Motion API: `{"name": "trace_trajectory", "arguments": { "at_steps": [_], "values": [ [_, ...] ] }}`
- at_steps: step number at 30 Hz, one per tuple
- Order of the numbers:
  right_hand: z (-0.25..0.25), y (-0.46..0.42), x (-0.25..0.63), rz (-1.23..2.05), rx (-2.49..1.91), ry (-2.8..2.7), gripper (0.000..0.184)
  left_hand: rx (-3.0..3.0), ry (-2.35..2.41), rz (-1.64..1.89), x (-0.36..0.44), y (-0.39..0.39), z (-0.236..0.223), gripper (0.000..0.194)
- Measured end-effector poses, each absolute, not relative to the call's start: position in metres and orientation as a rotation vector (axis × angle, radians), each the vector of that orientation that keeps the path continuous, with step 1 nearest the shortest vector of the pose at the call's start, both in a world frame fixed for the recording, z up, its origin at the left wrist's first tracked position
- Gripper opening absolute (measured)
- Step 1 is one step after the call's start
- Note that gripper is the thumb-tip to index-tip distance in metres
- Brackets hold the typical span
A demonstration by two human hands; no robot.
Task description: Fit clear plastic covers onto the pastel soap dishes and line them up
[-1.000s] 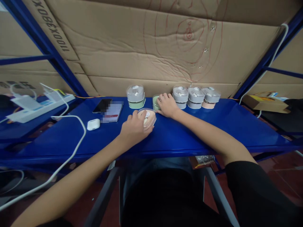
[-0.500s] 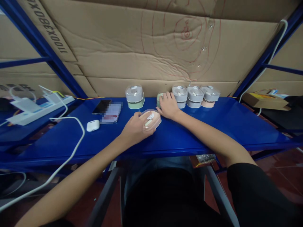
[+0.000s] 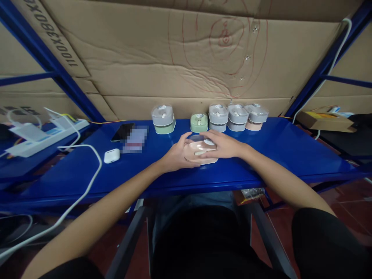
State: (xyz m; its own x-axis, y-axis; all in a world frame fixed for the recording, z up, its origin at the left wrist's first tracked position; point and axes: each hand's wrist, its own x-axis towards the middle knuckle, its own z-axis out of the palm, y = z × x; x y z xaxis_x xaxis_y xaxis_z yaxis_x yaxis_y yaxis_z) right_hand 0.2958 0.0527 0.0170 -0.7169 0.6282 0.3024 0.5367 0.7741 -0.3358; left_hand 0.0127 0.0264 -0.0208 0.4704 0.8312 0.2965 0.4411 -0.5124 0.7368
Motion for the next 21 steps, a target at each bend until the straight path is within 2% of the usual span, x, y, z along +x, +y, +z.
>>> {"name": "trace_trajectory", "arguments": {
  "at_steps": [2, 5, 7, 14, 18, 21],
  "values": [
    [0.018, 0.059, 0.316, 0.291, -0.957, -2.525, 0.09, 2.25, 1.065, 0.86, 0.006, 0.023, -0.02, 0.117],
    [0.016, 0.069, 0.346, 0.219, -1.224, -2.495, 0.088, 2.441, 0.91, 0.821, 0.001, 0.019, -0.018, 0.06],
    [0.013, 0.073, 0.359, 0.175, -1.419, -2.5, 0.092, 2.483, 0.837, 0.819, 0.0, 0.018, -0.016, 0.044],
    [0.011, 0.072, 0.359, 0.153, -1.659, -2.522, 0.102, 2.455, 1.064, 0.981, -0.01, 0.027, -0.008, 0.043],
    [0.011, 0.07, 0.36, 0.138, -1.649, -2.551, 0.096, 2.401, 1.416, 0.994, -0.03, 0.037, -0.006, 0.047],
    [0.012, 0.071, 0.363, 0.15, -1.663, -2.568, 0.095, 2.334, 1.621, 0.882, -0.044, 0.044, -0.01, 0.042]
  ]
}}
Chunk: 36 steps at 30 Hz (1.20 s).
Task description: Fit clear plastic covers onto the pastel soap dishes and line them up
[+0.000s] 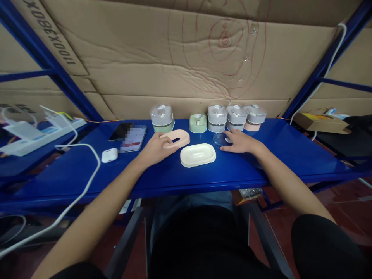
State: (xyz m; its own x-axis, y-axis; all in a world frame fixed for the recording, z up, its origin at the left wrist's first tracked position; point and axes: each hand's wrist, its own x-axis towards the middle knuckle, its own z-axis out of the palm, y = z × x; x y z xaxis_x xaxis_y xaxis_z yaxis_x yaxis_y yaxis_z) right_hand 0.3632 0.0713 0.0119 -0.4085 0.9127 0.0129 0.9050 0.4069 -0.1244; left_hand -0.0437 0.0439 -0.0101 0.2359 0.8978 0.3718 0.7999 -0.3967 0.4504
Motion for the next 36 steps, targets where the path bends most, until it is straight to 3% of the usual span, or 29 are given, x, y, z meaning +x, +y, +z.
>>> {"name": "trace_trajectory", "arguments": {
  "at_steps": [3, 9, 14, 17, 23, 27, 30, 36],
  "values": [
    [0.013, 0.073, 0.366, 0.155, -1.657, -2.583, 0.098, 2.328, 1.662, 0.809, -0.05, 0.047, -0.012, 0.037],
    [0.014, 0.077, 0.369, 0.104, -1.565, -2.559, 0.095, 2.411, 1.394, 1.109, -0.024, 0.025, -0.004, 0.036],
    [0.018, 0.076, 0.369, 0.107, -1.502, -2.501, 0.089, 2.435, 1.128, 0.798, 0.009, 0.002, -0.01, 0.042],
    [0.022, 0.071, 0.364, 0.119, -1.447, -2.438, 0.094, 2.432, 1.104, 0.725, 0.015, -0.001, -0.015, 0.062],
    [0.027, 0.048, 0.322, 0.244, -0.887, -2.371, 0.092, 2.237, 1.193, 0.759, 0.017, 0.005, -0.021, 0.125],
    [0.018, 0.042, 0.288, 0.329, -0.71, -2.549, 0.091, 2.13, 1.152, 0.826, 0.019, 0.006, -0.024, 0.144],
    [0.012, 0.044, 0.278, 0.353, -0.679, -2.606, 0.089, 2.152, 1.198, 0.84, 0.02, 0.006, -0.024, 0.141],
    [0.006, 0.047, 0.286, 0.391, -0.718, -2.583, 0.098, 2.35, 1.241, 0.828, 0.014, 0.001, -0.019, 0.109]
  ]
}}
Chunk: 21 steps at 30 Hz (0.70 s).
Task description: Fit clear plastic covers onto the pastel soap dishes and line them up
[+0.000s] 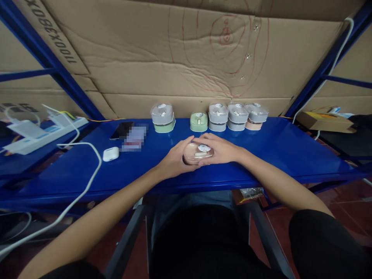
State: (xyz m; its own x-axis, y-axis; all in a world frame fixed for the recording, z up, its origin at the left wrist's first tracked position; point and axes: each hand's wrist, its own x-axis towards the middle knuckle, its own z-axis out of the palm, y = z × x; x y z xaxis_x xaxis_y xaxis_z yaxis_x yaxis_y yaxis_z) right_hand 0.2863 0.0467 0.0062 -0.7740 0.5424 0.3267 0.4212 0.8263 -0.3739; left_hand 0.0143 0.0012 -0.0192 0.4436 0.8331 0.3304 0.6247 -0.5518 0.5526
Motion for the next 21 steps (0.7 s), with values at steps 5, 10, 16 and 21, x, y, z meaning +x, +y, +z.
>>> {"name": "trace_trajectory", "arguments": {
  "at_steps": [5, 10, 16, 21],
  "values": [
    [0.013, 0.058, 0.311, 0.278, -0.901, -2.144, 0.078, 2.285, 1.479, 1.181, 0.003, 0.014, -0.003, 0.091],
    [0.022, 0.077, 0.333, 0.108, -1.121, -1.832, 0.074, 2.032, 1.835, 1.357, 0.037, 0.073, 0.034, 0.097],
    [0.022, 0.106, 0.368, -0.069, -1.242, -1.518, 0.061, 1.824, 2.045, 1.186, 0.112, 0.134, 0.048, 0.092],
    [0.019, 0.147, 0.43, -0.216, -1.316, -1.118, 0.045, 1.825, 1.984, 1.164, 0.138, 0.14, 0.033, 0.093]
  ]
}}
